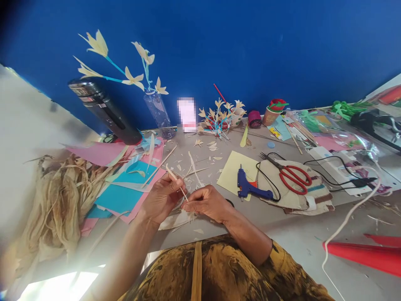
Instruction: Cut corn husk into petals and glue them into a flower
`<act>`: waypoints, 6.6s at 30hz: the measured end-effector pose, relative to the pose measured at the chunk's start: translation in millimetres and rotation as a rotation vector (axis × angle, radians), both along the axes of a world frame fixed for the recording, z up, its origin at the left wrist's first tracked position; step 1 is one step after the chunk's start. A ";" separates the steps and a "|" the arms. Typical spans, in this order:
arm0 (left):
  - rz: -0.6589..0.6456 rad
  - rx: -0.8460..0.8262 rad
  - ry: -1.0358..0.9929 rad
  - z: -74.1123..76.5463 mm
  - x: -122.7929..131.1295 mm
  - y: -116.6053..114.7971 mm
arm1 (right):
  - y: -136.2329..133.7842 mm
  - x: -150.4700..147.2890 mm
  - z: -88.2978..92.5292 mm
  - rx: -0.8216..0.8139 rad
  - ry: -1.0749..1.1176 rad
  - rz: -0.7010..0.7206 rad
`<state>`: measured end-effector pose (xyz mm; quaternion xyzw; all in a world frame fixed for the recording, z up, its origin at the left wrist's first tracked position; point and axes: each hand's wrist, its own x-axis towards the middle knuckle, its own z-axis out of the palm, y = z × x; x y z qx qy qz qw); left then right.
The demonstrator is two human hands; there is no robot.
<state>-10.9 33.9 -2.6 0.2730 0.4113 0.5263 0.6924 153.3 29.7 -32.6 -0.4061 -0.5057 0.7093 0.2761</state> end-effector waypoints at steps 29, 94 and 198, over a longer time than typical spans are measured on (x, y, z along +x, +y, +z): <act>0.267 0.095 0.217 -1.6 -13.7 -8.8 | -14.4 14.8 -2.4 0.471 -0.505 -0.181; -0.061 0.089 0.599 7.0 11.2 -42.2 | -11.6 -0.1 13.1 0.202 -0.076 -0.239; -0.020 0.563 0.981 -9.9 8.1 -43.0 | -9.6 48.0 20.9 0.425 -0.390 -0.037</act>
